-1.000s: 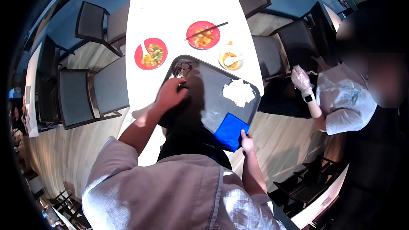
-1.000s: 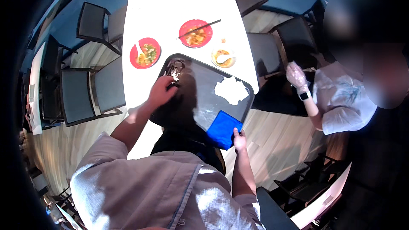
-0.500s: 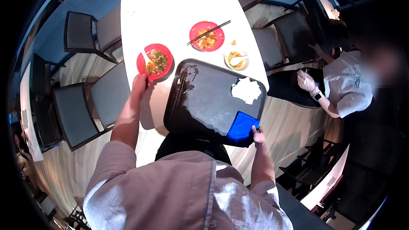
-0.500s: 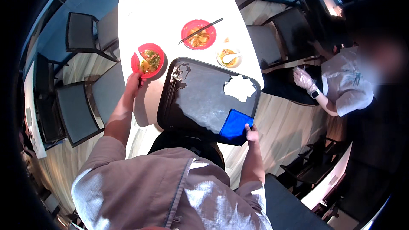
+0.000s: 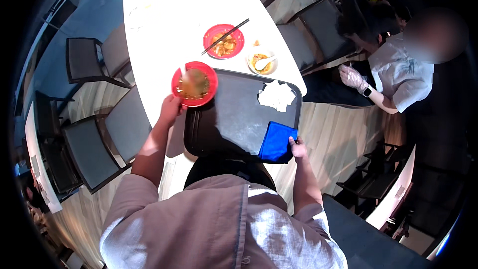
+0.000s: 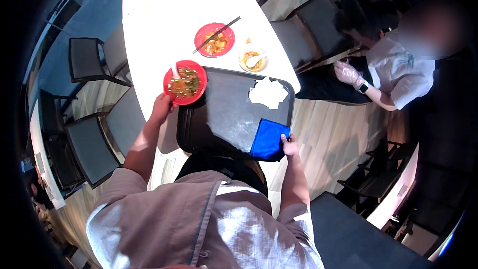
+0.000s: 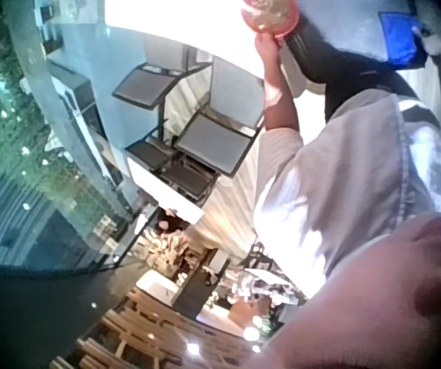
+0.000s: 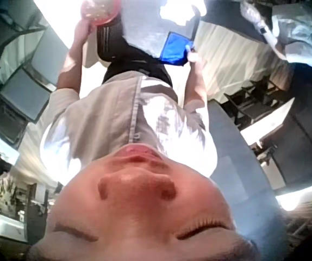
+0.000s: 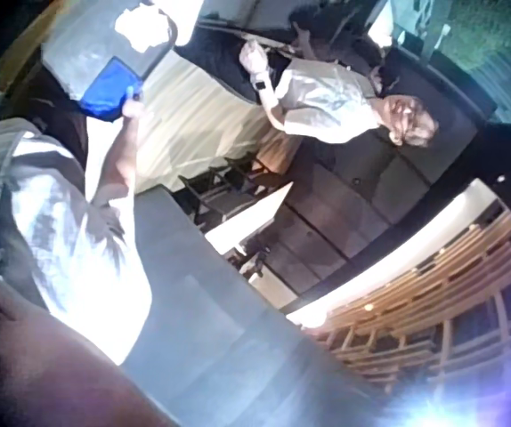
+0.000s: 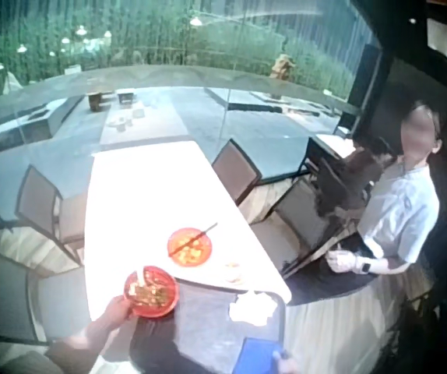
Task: The person clears used dishes and napkins from a dining table onto a tray, wipes the table surface with a blue cloth, and then transports the tray to a kitchen service station to unload the bowls, plates, and glasses.
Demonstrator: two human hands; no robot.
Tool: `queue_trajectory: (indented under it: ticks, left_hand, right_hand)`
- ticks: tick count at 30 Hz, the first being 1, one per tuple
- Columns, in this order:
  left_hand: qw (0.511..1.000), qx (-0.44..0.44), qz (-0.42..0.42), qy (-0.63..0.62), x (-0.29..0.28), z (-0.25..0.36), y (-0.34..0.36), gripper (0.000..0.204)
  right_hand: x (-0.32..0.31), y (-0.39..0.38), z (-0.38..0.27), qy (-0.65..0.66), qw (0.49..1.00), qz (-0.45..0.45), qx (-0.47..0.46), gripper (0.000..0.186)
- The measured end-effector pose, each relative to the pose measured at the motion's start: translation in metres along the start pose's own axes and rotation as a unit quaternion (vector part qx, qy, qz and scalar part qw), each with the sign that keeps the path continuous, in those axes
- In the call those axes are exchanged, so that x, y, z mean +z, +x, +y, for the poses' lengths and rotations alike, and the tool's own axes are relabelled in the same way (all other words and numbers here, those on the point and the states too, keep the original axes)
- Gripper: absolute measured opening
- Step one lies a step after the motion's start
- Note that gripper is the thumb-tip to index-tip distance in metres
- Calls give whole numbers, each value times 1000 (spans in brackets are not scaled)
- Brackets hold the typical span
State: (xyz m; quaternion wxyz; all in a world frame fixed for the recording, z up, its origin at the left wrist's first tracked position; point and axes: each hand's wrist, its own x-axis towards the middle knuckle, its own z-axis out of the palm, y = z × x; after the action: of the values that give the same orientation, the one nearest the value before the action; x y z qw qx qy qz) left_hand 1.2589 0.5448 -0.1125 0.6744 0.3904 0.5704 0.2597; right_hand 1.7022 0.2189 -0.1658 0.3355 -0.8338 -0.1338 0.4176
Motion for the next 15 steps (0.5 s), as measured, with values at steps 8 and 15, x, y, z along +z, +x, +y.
queue_trajectory:
  ticks: [8, 15]
  left_hand:
    - [995, -14, -98, 18, 97, -38, 16, 14]
    - [991, -15, -127, 39, 149, -48, 25, 25]
  right_hand:
    - [2, -3, 11, 49, 998, -31, -15, 30]
    - [2, -2, 8, 28, 999, -41, -17, 26]
